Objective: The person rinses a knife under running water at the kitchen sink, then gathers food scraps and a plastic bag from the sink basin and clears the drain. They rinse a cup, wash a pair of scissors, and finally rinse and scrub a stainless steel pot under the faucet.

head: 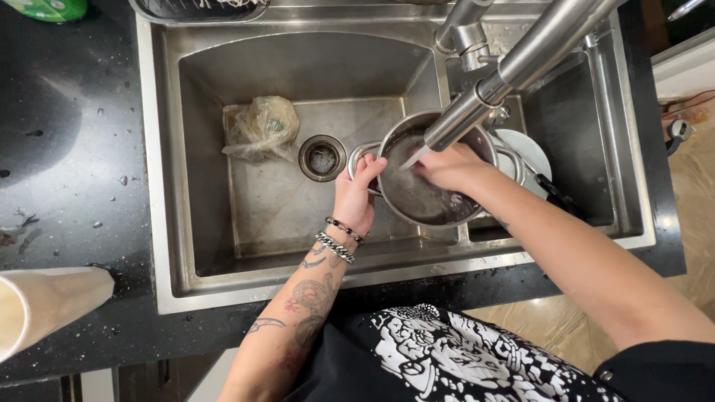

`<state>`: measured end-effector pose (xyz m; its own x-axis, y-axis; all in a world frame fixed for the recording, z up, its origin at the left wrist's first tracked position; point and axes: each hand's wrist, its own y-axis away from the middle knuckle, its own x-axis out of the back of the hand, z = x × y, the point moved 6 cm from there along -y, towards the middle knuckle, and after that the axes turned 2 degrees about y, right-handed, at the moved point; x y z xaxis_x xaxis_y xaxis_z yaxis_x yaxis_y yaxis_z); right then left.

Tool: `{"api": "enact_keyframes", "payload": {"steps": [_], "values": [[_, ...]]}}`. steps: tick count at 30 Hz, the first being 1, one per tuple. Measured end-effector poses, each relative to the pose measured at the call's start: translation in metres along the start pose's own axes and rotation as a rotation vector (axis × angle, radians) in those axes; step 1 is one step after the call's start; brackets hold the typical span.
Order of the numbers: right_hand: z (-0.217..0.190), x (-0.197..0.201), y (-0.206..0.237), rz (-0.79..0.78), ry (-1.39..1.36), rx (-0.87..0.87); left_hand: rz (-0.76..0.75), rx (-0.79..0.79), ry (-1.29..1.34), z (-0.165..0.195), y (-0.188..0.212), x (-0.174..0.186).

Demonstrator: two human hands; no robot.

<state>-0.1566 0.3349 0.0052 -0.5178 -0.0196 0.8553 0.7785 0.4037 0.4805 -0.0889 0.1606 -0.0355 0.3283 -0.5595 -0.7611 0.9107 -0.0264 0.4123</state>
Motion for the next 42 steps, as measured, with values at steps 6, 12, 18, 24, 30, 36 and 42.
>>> {"api": "enact_keyframes", "payload": {"steps": [6,12,18,24,30,36,42], "values": [[-0.005,-0.032,0.025,-0.491,0.457,-0.092,0.073,-0.183,0.000,0.001,-0.001,-0.011],[-0.052,-0.018,-0.002,-0.126,0.019,0.330,0.138,-0.111,0.075,-0.005,-0.006,-0.017],[-0.014,-0.005,0.019,0.327,0.302,0.070,0.046,-0.217,-0.010,0.008,0.000,-0.022],[-0.006,-0.059,0.029,-0.390,0.429,-0.136,0.143,-0.162,0.042,0.000,0.000,-0.020],[-0.058,-0.008,0.004,-0.004,-0.065,0.301,0.119,-0.128,0.090,0.002,-0.002,-0.017],[-0.019,0.017,0.016,0.220,0.209,-0.154,0.065,-0.161,0.115,0.010,-0.001,-0.021],[-0.029,-0.012,0.033,-0.440,0.242,-0.149,-0.029,-0.155,-0.058,0.030,0.013,-0.044]]}}
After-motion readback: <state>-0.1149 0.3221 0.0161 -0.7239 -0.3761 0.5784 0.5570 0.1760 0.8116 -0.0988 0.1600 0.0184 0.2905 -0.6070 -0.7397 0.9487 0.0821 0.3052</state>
